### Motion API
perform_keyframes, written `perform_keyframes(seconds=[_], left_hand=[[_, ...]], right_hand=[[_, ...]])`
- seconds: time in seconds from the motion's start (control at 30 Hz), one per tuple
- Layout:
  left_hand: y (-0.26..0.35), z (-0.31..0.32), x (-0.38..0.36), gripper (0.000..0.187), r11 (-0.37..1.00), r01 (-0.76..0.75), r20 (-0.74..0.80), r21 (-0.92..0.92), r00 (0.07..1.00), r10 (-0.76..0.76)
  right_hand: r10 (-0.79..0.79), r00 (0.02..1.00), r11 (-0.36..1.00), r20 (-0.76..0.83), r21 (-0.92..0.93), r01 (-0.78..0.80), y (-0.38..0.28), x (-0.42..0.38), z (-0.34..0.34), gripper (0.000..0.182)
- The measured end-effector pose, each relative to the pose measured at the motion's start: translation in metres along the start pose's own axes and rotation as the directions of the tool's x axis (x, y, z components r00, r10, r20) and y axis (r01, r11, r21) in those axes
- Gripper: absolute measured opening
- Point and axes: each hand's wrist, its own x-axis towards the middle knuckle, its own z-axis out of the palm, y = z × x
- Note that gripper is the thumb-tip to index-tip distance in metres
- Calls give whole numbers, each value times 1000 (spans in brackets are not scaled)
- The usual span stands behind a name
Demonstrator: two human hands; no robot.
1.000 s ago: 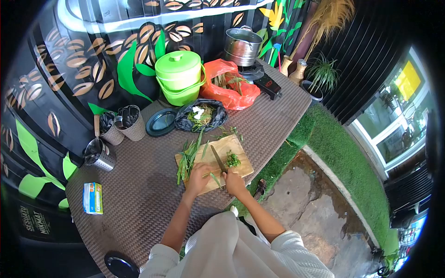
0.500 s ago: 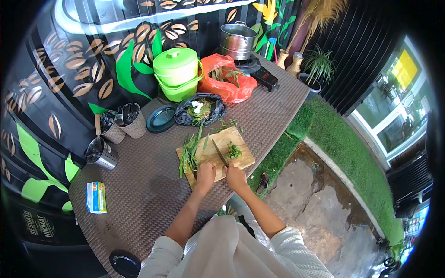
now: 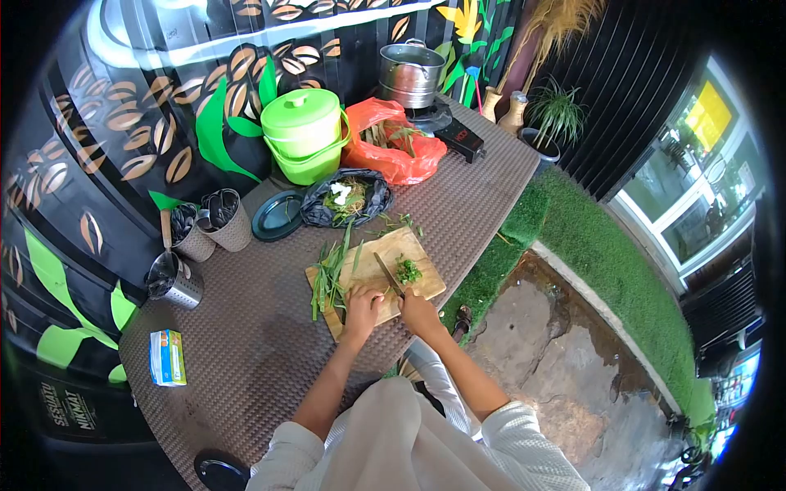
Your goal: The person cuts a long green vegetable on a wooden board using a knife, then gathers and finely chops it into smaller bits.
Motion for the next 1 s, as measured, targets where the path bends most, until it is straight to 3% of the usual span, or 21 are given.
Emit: perform_keyframes(seconds=[0.07, 0.3, 0.37, 0.5, 0.6, 0.8, 0.9, 1.0], left_hand=[[-1, 2, -1, 11, 1000, -13, -3, -12, 1000, 13], [-3, 3, -6, 13, 996, -83, -61, 13, 995, 84], [-1, 3, -5, 13, 996, -87, -68, 21, 994, 88], [-1, 4, -6, 9, 996, -85, -91, 28, 992, 87], [1, 3, -6, 10, 997, -71, -101, 16, 992, 72], [1, 3, -7, 11, 998, -70, -86, 4, 994, 70], [1, 3, -6, 10, 997, -71, -101, 6, 992, 72], [2, 2, -7, 10, 997, -78, -105, 1, 992, 77]], right_hand=[[-23, 1000, 1000, -4, 4, 23, -1, -4, 1, 36], [117, 992, 993, -44, -14, -117, -15, 0, 30, 32], [-6, 994, 1000, -112, -10, 5, -8, 18, 35, 33], [-65, 993, 997, -98, 38, 69, -4, 12, 28, 33], [41, 995, 995, -95, -84, -49, -7, -8, 41, 35], [12, 997, 999, -80, 36, -9, -9, 4, 28, 39], [87, 995, 996, -41, 13, -86, -19, -11, 31, 39], [35, 996, 999, -82, -21, -37, -13, 6, 32, 38]])
